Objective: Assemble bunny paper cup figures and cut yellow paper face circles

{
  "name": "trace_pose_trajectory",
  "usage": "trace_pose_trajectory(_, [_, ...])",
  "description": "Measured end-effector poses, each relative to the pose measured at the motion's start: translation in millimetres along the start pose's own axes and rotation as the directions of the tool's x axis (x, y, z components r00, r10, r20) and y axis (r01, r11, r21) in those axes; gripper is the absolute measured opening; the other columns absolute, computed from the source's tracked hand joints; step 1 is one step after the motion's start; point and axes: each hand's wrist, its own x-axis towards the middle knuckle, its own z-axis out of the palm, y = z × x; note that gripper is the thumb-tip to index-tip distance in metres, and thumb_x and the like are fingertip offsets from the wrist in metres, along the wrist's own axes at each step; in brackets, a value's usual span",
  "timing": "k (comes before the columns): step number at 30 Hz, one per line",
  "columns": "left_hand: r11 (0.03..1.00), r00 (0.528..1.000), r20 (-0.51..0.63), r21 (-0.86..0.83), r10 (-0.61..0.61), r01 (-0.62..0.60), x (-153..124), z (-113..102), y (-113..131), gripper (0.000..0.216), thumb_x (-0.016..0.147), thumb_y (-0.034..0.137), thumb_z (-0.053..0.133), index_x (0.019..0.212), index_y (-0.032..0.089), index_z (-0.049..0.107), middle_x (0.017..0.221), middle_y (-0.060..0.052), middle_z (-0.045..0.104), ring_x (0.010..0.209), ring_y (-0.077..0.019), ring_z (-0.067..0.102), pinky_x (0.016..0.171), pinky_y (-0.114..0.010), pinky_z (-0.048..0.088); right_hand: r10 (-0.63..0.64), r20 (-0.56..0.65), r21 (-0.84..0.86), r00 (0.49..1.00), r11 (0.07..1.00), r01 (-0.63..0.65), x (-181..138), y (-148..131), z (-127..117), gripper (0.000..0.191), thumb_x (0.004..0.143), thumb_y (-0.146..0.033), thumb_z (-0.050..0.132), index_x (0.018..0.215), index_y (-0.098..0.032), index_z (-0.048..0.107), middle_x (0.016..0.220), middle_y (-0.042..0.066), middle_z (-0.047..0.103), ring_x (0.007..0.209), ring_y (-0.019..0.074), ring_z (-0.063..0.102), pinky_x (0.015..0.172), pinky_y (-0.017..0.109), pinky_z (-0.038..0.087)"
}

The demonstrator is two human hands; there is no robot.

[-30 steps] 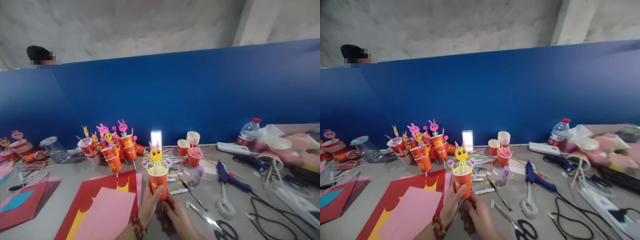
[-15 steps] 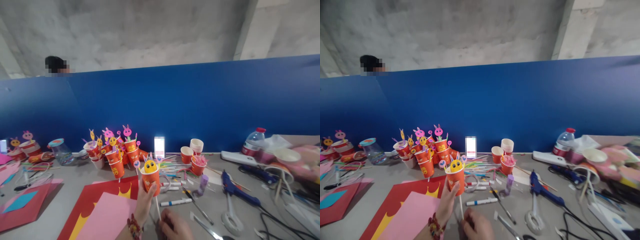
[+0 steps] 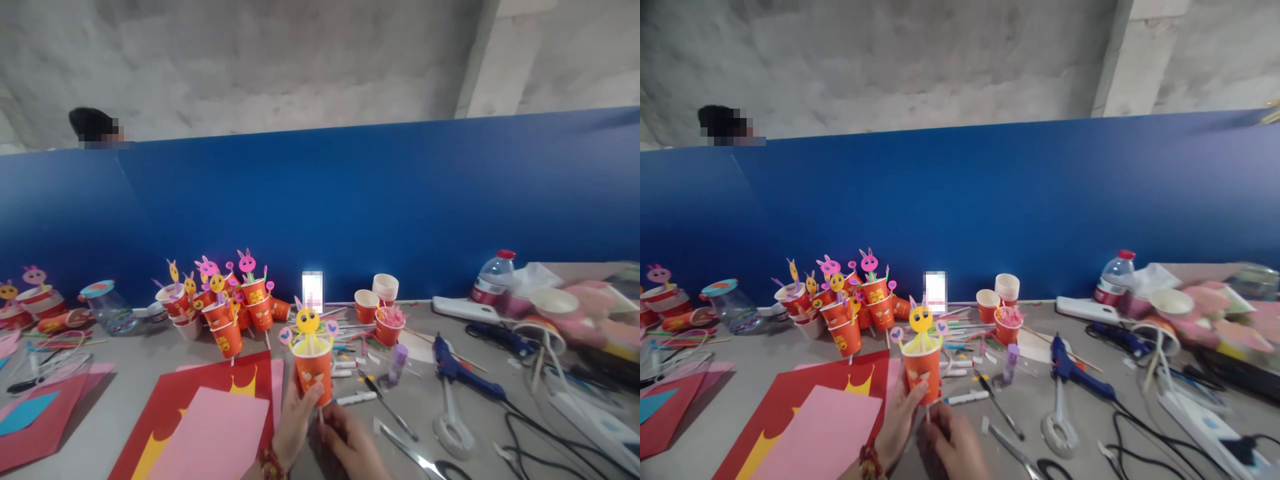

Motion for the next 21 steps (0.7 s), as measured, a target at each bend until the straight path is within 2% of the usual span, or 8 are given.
trace_pose_trajectory(3, [0.991,0.994,-0.091,-0.117,0.053,-0.063,11.2,-4.9,13.0,0.042,0.079,0.039,0.076,0.114,0.025,0.056,0.112,-0.006,0.071,0.096,-0.0236,0.071,0.081,-0.034,0.057,0.064,0.074,-0.191,0.995,0.98,-0.049,-3.2,-1.4,-0.1,0.025,0.086,-0.045,0.055,0.079,-0.021,0.058,0.067,0.003,0.069,0.063,0.0185,0.064,0.06,0.025,0.045])
trace_pose_trajectory(6, [0.983,0.992,-0.097,-0.155,0.079,-0.094,15.6,-7.0,19.3,0.045,0.078,0.04,0.078,0.115,0.027,0.055,0.112,-0.005,0.071,0.1,-0.0245,0.07,0.082,-0.035,0.058,0.039,0.059,-0.223,0.997,0.975,-0.025,-3.7,-1.2,-0.5,0.02,0.085,-0.04,0.054,0.079,-0.021,0.057,0.07,0.003,0.07,0.066,0.018,0.064,0.061,0.024,0.045])
trace_pose_trajectory(8, [0.992,0.995,-0.075,-0.106,0.066,-0.074,12.9,-5.8,15.6,0.049,0.078,0.041,0.078,0.118,0.025,0.056,0.109,-0.008,0.072,0.099,-0.0265,0.071,0.083,-0.037,0.058,0.029,0.025,-0.169,0.999,0.985,-0.024,-2.4,-0.6,-0.6,0.024,0.085,-0.045,0.054,0.082,-0.021,0.057,0.071,0.003,0.069,0.064,0.0181,0.063,0.059,0.024,0.045])
trace_pose_trajectory(11, [0.999,0.999,-0.018,0.039,0.033,-0.032,4.2,-1.9,2.4,0.052,0.074,0.044,0.08,0.115,0.02,0.059,0.099,-0.011,0.074,0.092,-0.0282,0.072,0.079,-0.037,0.059,0.027,-0.021,0.004,0.999,1.0,-0.027,0.7,-0.4,0.0,0.039,0.086,-0.057,0.052,0.093,-0.02,0.059,0.071,0.004,0.068,0.06,0.0177,0.062,0.056,0.025,0.047])
trace_pose_trajectory(15, [0.993,0.997,0.076,0.118,0.013,-0.022,-4.9,3.3,-9.4,0.056,0.072,0.048,0.08,0.117,0.02,0.06,0.105,-0.013,0.074,0.095,-0.0299,0.071,0.082,-0.038,0.057,-0.007,-0.078,0.198,0.997,0.98,0.023,4.0,0.8,1.6,0.054,0.086,-0.063,0.054,0.116,-0.019,0.059,0.078,0.004,0.068,0.065,0.0185,0.063,0.06,0.027,0.05])
trace_pose_trajectory(19, [0.988,0.996,0.094,0.151,0.004,-0.018,-5.7,3.0,-8.3,0.058,0.074,0.049,0.078,0.121,0.021,0.058,0.101,-0.011,0.073,0.091,-0.0287,0.07,0.077,-0.038,0.057,0.025,-0.082,0.232,0.996,0.973,-0.006,5.1,2.0,2.5,0.055,0.084,-0.065,0.057,0.113,-0.019,0.061,0.076,0.003,0.067,0.05,0.0135,0.055,0.045,0.022,0.043])
trace_pose_trajectory(21, [0.987,0.995,0.099,0.161,0.013,-0.029,-4.8,0.9,-7.9,0.056,0.075,0.048,0.077,0.12,0.021,0.058,0.105,-0.011,0.072,0.093,-0.0279,0.069,0.078,-0.036,0.056,0.049,-0.1,0.231,0.994,0.973,-0.025,5.4,0.2,2.2,0.056,0.082,-0.067,0.057,0.11,-0.019,0.061,0.073,0.002,0.066,0.043,0.0103,0.049,0.039,0.02,0.038])
